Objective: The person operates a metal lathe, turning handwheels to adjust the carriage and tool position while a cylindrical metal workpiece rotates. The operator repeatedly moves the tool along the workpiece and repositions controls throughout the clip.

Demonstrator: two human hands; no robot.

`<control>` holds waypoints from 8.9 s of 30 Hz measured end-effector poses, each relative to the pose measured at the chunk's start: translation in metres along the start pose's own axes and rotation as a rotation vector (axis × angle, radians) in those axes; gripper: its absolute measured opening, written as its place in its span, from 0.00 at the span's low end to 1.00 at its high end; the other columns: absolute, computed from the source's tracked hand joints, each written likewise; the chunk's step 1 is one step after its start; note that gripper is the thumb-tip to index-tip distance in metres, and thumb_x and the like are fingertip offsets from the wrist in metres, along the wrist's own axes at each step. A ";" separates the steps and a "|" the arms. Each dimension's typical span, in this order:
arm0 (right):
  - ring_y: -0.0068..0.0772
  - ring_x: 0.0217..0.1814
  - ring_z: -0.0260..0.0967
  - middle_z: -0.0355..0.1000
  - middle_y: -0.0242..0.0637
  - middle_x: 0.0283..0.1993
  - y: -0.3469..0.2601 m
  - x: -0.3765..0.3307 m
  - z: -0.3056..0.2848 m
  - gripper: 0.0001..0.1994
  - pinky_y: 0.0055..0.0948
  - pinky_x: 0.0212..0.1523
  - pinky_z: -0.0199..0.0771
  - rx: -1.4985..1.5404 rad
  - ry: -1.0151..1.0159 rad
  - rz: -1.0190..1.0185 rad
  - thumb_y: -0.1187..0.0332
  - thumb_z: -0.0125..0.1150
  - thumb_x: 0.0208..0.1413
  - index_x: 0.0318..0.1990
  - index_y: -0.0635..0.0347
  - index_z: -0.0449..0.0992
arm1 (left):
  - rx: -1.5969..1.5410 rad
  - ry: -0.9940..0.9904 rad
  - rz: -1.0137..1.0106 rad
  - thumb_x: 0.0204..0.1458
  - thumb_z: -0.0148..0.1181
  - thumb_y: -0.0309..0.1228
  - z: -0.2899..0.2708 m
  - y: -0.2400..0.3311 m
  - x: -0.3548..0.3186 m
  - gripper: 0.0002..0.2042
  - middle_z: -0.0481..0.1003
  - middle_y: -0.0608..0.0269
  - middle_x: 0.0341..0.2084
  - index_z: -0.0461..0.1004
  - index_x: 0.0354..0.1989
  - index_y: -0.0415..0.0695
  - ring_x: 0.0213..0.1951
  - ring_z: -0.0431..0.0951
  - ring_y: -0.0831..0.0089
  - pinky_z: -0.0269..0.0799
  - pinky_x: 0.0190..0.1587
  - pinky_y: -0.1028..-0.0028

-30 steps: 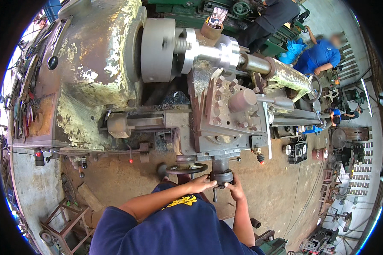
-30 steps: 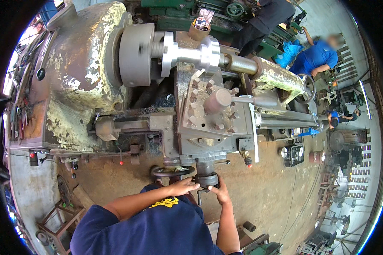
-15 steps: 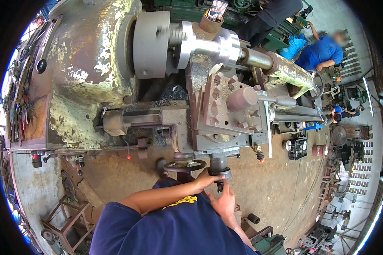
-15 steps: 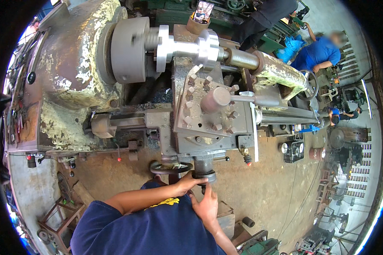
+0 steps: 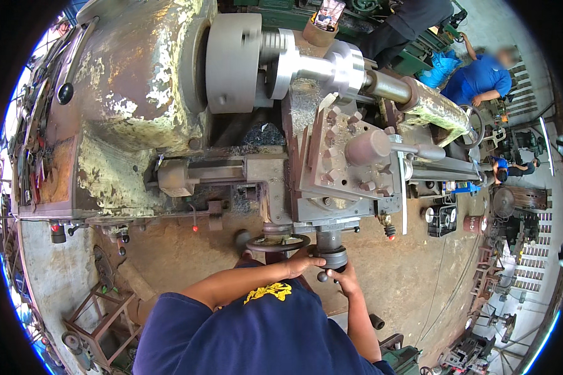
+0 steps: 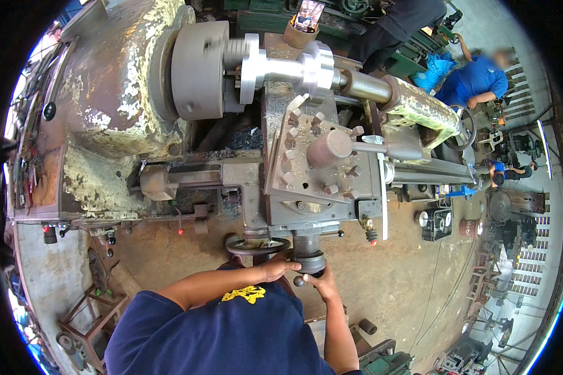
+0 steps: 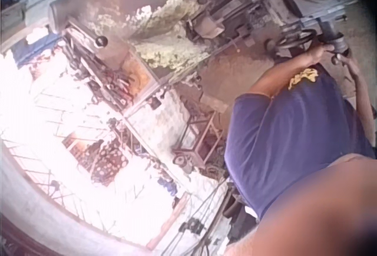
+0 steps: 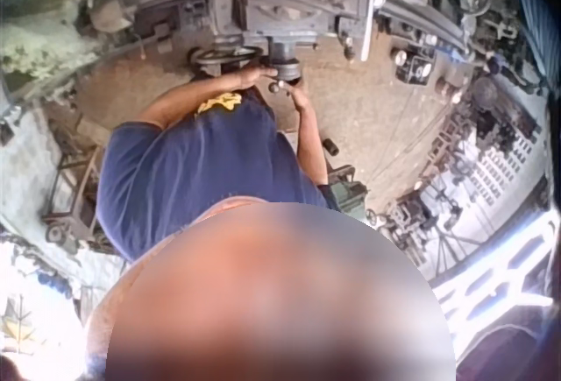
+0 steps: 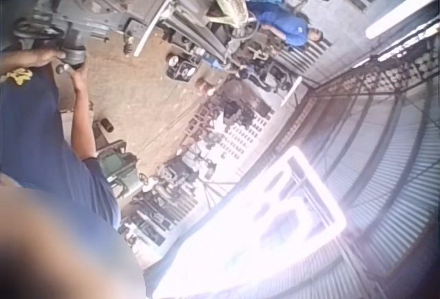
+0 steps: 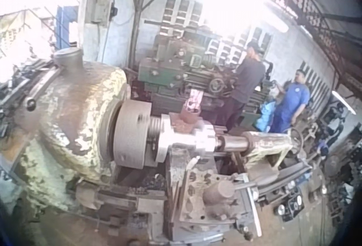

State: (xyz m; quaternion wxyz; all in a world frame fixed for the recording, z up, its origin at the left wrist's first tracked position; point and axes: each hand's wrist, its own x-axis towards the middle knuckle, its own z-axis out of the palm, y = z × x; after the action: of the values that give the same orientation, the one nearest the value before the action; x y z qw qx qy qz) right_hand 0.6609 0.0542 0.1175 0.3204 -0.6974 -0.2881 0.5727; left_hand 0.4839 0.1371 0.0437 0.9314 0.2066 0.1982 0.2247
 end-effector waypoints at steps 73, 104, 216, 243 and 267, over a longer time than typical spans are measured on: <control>0.58 0.43 0.77 0.76 0.60 0.34 0.023 -0.051 0.070 0.11 0.49 0.43 0.75 -0.717 0.480 0.022 0.65 0.63 0.55 0.33 0.65 0.83 | 0.997 -0.023 -0.381 0.53 0.68 0.48 -0.003 0.040 -0.079 0.36 0.75 0.48 0.56 0.67 0.61 0.31 0.59 0.74 0.62 0.66 0.62 0.66; 0.34 0.41 0.76 0.79 0.37 0.37 0.054 0.013 0.003 0.23 0.36 0.45 0.78 -0.271 0.074 0.078 0.63 0.79 0.41 0.44 0.62 0.76 | 1.392 0.493 -0.085 0.48 0.68 0.41 -0.120 0.064 -0.126 0.29 0.74 0.41 0.52 0.71 0.56 0.37 0.56 0.73 0.46 0.68 0.58 0.59; 0.57 0.55 0.71 0.69 0.55 0.52 0.073 0.169 -0.093 0.21 0.49 0.57 0.72 -0.766 0.445 0.072 0.53 0.50 0.63 0.43 0.64 0.80 | 1.443 0.650 -0.221 0.56 0.65 0.40 -0.057 0.059 -0.097 0.22 0.76 0.46 0.43 0.71 0.52 0.36 0.39 0.81 0.58 0.77 0.42 0.65; 0.63 0.39 0.75 0.75 0.63 0.34 0.154 0.234 -0.134 0.19 0.56 0.42 0.73 -0.905 0.392 -0.025 0.58 0.57 0.55 0.32 0.70 0.81 | 0.908 1.713 -0.321 0.36 0.76 0.38 -0.095 0.416 -0.540 0.19 0.81 0.57 0.30 0.80 0.32 0.36 0.32 0.82 0.72 0.79 0.30 0.71; 0.56 0.56 0.73 0.74 0.51 0.52 0.108 0.214 -0.091 0.16 0.48 0.58 0.72 -0.798 0.523 0.218 0.60 0.54 0.59 0.43 0.62 0.82 | 1.497 1.106 -0.126 0.47 0.69 0.33 -0.067 0.106 -0.238 0.17 0.81 0.50 0.38 0.79 0.45 0.39 0.41 0.81 0.52 0.76 0.48 0.62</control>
State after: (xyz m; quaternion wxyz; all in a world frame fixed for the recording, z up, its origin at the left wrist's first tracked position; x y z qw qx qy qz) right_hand 0.7927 0.1404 -0.0850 0.0281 -0.9124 -0.3202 0.2534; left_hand 0.2219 0.1240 0.1043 0.3393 0.6057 0.7177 0.0540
